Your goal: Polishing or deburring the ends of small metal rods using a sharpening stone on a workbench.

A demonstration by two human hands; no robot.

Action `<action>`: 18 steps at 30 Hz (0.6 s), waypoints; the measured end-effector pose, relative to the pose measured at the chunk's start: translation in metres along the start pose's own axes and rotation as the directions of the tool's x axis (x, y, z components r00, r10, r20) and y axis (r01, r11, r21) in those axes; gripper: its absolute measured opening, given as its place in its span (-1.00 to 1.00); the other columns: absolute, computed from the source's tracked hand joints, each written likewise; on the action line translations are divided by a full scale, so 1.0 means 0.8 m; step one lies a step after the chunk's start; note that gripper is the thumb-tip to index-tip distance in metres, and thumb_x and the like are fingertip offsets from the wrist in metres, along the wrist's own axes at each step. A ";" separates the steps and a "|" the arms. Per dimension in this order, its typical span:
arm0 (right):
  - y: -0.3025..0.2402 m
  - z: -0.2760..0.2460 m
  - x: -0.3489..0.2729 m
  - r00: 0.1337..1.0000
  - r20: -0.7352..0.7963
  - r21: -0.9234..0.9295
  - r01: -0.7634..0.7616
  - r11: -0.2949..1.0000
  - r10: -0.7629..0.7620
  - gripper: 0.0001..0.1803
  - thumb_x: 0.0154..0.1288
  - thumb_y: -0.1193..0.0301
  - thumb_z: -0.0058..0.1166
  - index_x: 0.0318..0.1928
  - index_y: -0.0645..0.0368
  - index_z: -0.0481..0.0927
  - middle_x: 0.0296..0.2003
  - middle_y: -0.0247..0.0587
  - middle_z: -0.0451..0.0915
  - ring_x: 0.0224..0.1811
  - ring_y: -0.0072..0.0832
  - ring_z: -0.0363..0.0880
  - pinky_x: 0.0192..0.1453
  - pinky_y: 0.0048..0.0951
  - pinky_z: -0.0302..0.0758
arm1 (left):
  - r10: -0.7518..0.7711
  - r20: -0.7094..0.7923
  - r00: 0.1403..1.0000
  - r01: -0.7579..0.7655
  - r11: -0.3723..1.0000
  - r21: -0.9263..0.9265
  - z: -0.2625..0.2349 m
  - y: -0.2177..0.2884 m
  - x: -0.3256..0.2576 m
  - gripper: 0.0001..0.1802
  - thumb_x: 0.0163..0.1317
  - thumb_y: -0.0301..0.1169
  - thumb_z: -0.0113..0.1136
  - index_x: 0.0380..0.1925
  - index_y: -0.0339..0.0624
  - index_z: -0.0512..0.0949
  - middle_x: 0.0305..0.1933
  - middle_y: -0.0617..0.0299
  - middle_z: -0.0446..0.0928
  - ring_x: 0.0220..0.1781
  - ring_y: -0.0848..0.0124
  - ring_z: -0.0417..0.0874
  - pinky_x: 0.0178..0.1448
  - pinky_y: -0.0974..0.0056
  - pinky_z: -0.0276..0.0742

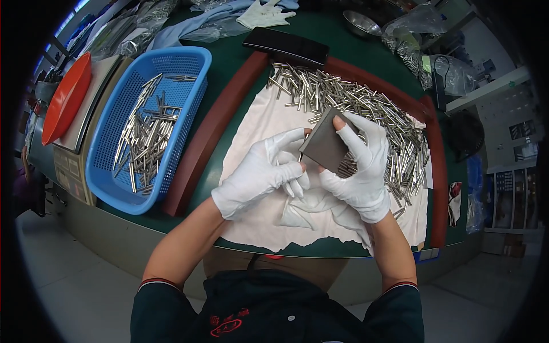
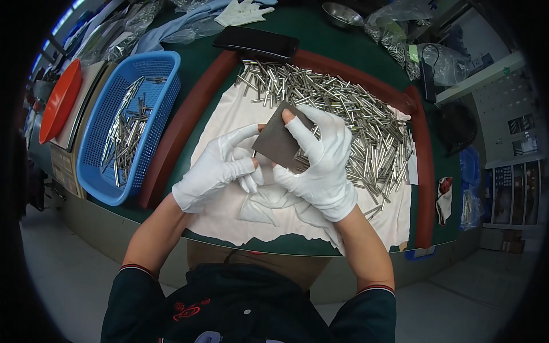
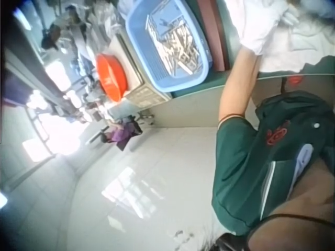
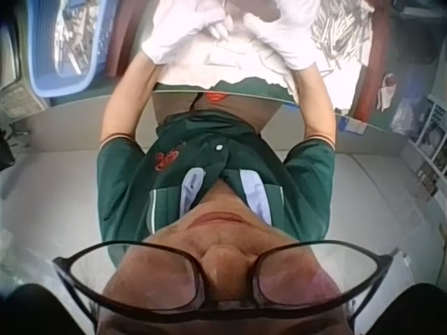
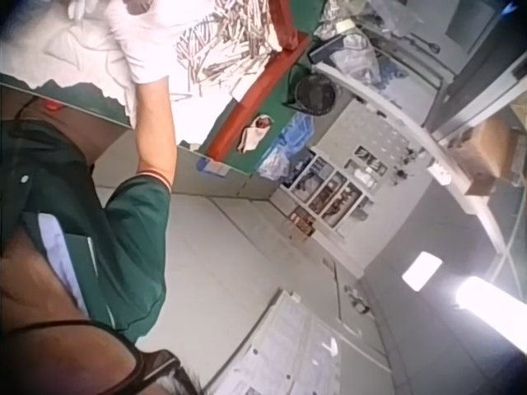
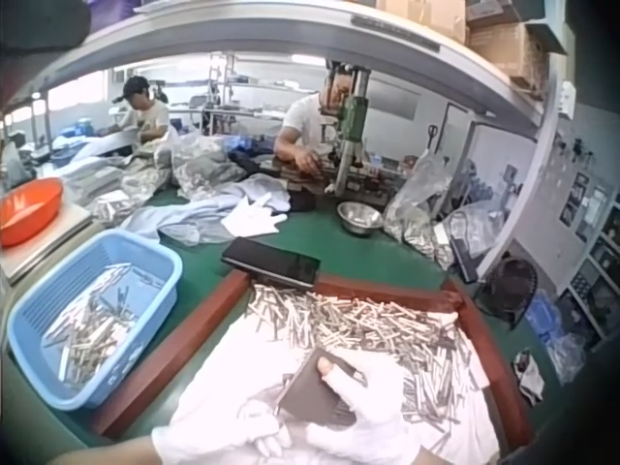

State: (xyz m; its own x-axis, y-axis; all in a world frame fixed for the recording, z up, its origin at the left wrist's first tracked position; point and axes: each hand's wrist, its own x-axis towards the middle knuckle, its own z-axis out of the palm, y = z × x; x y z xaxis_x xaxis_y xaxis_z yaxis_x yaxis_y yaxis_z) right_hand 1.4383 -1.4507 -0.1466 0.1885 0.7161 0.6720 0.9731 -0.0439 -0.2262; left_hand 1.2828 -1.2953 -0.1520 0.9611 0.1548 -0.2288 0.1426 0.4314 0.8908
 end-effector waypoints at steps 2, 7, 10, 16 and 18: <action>-0.001 -0.001 0.000 0.999 0.030 0.002 -0.016 1.000 0.016 -0.10 -0.24 0.28 0.35 0.30 -0.02 0.47 0.13 -0.11 0.46 0.06 -0.16 0.43 0.14 -0.14 0.31 | -0.024 -0.011 1.000 0.024 0.999 0.033 -0.001 0.000 0.001 -0.24 0.35 -0.39 0.24 0.48 -0.23 0.14 -0.37 0.11 0.64 -0.39 0.40 0.71 -0.28 0.39 0.62; -0.007 -0.006 -0.002 1.000 0.018 -0.110 0.005 0.994 -0.003 -0.07 -0.30 0.41 0.37 0.30 0.04 0.48 0.16 -0.09 0.46 0.10 -0.16 0.43 0.20 -0.15 0.33 | -0.015 0.033 0.999 0.016 0.999 -0.033 -0.005 0.000 0.000 -0.21 0.33 -0.36 0.28 0.48 -0.27 0.13 -0.39 0.09 0.64 -0.39 0.38 0.71 -0.30 0.38 0.62; -0.007 -0.007 -0.002 1.000 0.031 -0.049 0.005 0.999 -0.004 -0.04 -0.31 0.41 0.37 0.32 0.03 0.47 0.16 -0.09 0.46 0.10 -0.16 0.42 0.19 -0.15 0.33 | -0.012 0.037 0.999 0.013 0.999 -0.037 -0.006 -0.001 0.000 -0.18 0.31 -0.35 0.29 0.47 -0.29 0.12 -0.39 0.07 0.64 -0.39 0.37 0.71 -0.30 0.38 0.62; -0.002 -0.002 -0.004 1.000 0.004 -0.085 0.019 0.996 -0.019 -0.06 -0.28 0.27 0.36 0.32 -0.04 0.46 0.16 -0.13 0.44 0.11 -0.16 0.40 0.18 -0.11 0.28 | -0.023 0.063 0.998 0.025 0.999 -0.036 -0.009 -0.001 0.000 -0.21 0.33 -0.40 0.27 0.47 -0.31 0.12 -0.36 0.10 0.64 -0.39 0.41 0.71 -0.28 0.40 0.61; -0.003 -0.001 -0.005 1.000 -0.012 -0.064 0.021 0.998 -0.022 -0.06 -0.28 0.26 0.36 0.31 -0.04 0.47 0.16 -0.14 0.44 0.10 -0.16 0.40 0.17 -0.12 0.29 | -0.014 0.070 0.997 0.020 0.996 -0.082 -0.009 -0.002 0.000 -0.23 0.34 -0.42 0.25 0.47 -0.31 0.13 -0.34 0.12 0.65 -0.39 0.42 0.71 -0.26 0.40 0.61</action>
State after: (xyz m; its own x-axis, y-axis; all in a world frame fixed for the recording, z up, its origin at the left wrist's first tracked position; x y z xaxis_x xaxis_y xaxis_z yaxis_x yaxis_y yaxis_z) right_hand 1.4354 -1.4542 -0.1481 0.1689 0.7084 0.6853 0.9833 -0.0735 -0.1663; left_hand 1.2810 -1.2899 -0.1563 0.9732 0.0863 -0.2132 0.1417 0.5054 0.8512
